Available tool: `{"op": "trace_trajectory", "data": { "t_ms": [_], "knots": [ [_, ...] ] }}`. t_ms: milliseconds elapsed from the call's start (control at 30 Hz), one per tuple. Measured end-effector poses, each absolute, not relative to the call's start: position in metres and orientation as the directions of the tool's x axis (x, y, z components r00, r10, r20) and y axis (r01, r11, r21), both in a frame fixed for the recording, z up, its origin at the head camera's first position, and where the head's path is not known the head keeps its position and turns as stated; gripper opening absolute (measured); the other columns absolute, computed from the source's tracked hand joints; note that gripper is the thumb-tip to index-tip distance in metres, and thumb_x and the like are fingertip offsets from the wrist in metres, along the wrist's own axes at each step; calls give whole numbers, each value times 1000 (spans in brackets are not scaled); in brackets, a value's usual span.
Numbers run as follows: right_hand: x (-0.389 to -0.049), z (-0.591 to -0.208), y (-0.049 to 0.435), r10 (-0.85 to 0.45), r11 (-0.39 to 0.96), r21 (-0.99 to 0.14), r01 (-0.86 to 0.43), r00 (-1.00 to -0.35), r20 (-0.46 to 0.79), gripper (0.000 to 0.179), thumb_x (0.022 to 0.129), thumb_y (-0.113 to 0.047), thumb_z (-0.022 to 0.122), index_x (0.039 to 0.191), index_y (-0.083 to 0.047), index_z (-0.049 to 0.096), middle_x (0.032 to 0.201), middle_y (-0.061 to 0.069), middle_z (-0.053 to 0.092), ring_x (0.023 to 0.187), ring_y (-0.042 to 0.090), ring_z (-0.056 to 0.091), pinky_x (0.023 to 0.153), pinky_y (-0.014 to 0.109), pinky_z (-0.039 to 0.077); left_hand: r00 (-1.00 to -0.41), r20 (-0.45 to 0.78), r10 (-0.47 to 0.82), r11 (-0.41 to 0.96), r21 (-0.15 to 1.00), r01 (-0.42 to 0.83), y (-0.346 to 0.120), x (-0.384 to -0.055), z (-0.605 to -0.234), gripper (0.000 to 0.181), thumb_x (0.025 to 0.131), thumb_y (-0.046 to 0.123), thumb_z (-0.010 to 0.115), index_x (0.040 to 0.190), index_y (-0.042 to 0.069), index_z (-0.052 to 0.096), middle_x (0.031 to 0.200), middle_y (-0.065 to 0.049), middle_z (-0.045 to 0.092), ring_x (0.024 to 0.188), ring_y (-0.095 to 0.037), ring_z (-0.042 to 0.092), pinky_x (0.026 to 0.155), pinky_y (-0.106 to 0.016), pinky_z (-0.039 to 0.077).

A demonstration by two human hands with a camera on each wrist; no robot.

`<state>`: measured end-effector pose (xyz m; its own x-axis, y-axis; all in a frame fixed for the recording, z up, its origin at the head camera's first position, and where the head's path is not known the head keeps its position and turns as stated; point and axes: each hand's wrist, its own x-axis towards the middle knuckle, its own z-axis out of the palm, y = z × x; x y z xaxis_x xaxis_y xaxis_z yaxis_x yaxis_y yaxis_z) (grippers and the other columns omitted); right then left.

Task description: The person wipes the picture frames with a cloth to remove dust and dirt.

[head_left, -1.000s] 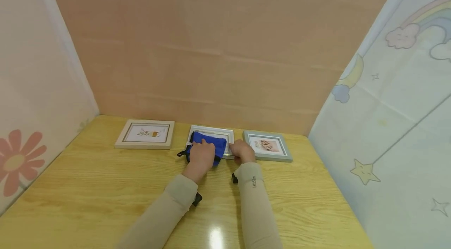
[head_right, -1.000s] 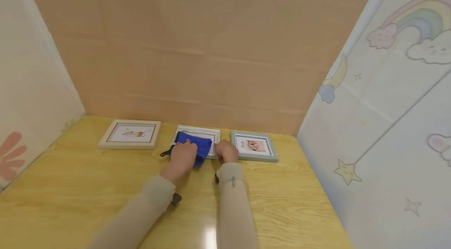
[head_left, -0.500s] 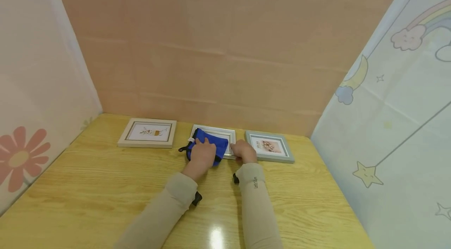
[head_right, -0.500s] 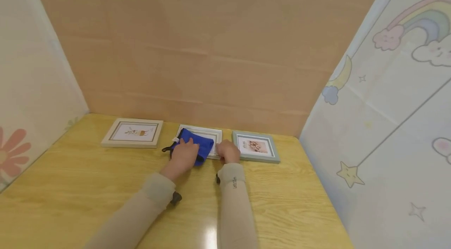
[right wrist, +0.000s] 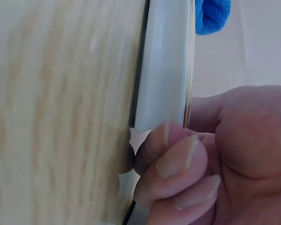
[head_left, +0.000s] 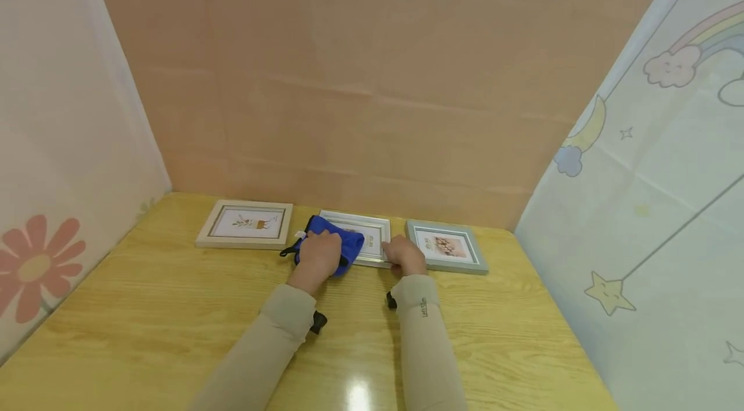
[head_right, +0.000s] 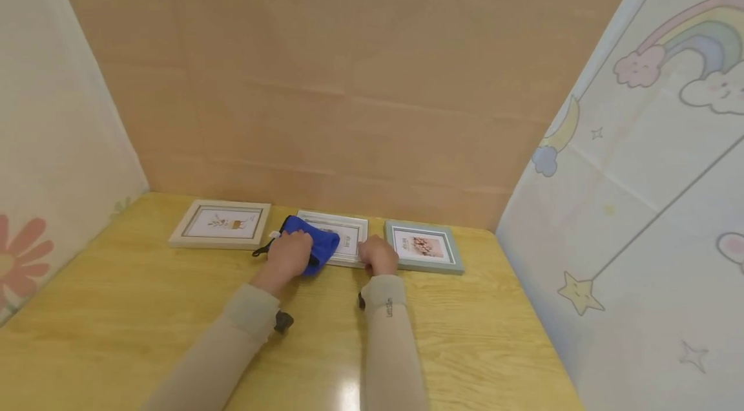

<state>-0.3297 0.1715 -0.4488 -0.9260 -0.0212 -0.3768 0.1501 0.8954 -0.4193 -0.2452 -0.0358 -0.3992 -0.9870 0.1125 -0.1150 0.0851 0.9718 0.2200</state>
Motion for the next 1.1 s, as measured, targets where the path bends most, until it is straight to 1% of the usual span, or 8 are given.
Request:
{"op": "trace_trajectory", "data": {
  "t_ms": [133, 267, 467, 600, 700, 833, 1000, 1100],
  "knots": [
    [-320, -443, 170, -31, 898, -417, 139, -926, -375, 52, 115, -35, 44, 72, -9, 61, 53, 4, 60, 47, 18, 61, 61, 36, 57, -974, -102, 204, 958, 225, 177, -28, -241, -400, 38, 108, -1, 58, 144, 5, 70, 160, -24, 58, 152, -57, 48, 112, -62, 57],
    [-331, -456, 178, -42, 904, -408, 126, -925, -379, 52, 116, -36, 43, 79, -7, 66, 56, 6, 66, 52, 21, 68, 67, 40, 60, -953, -84, 290, 931, 257, 260, -21, -239, -398, 37, 110, 1, 56, 141, 10, 74, 156, -18, 64, 149, -48, 56, 121, -58, 52],
    [-319, -438, 176, -36, 909, -400, 118, -933, -358, 49, 115, -34, 45, 86, -4, 70, 54, 5, 64, 50, 19, 65, 69, 40, 61, -940, -112, 321, 904, 331, 270, -41, -245, -389, 40, 108, -4, 56, 136, 15, 78, 143, -8, 75, 139, -35, 67, 116, -49, 57],
    [-304, -425, 169, -38, 907, -405, 111, -939, -342, 49, 116, -35, 45, 83, -6, 67, 51, 0, 56, 47, 13, 57, 70, 36, 60, -946, -141, 290, 910, 345, 228, -65, -248, -384, 39, 108, -5, 55, 132, 13, 80, 143, -10, 75, 141, -36, 65, 114, -49, 58],
    [-300, -422, 165, -28, 909, -400, 113, -943, -330, 49, 116, -36, 44, 82, -8, 66, 51, -2, 53, 46, 11, 54, 66, 32, 55, -937, -173, 304, 902, 368, 224, -79, -251, -383, 43, 110, -6, 50, 134, 14, 79, 155, -11, 67, 149, -37, 58, 113, -45, 59],
    [-300, -424, 164, -23, 907, -404, 120, -943, -332, 48, 116, -35, 44, 82, -8, 64, 52, -2, 52, 46, 11, 52, 60, 30, 50, -912, -211, 351, 887, 386, 252, -86, -253, -381, 50, 108, -13, 46, 136, 15, 78, 168, -10, 54, 158, -39, 47, 101, -38, 58],
    [-302, -424, 164, -42, 900, -421, 114, -938, -344, 49, 116, -34, 44, 78, -10, 61, 53, -1, 52, 47, 12, 52, 58, 29, 49, -876, -195, 441, 855, 387, 344, -75, -254, -385, 57, 102, -21, 49, 134, 16, 79, 166, -9, 56, 159, -39, 46, 120, -42, 50],
    [-304, -424, 165, -57, 896, -430, 106, -935, -349, 49, 117, -33, 45, 80, -7, 64, 54, 1, 55, 48, 15, 55, 61, 32, 54, -850, -186, 492, 825, 410, 388, -63, -254, -390, 59, 99, -23, 49, 131, 16, 81, 166, -7, 57, 159, -38, 47, 123, -40, 48]
  ]
}}
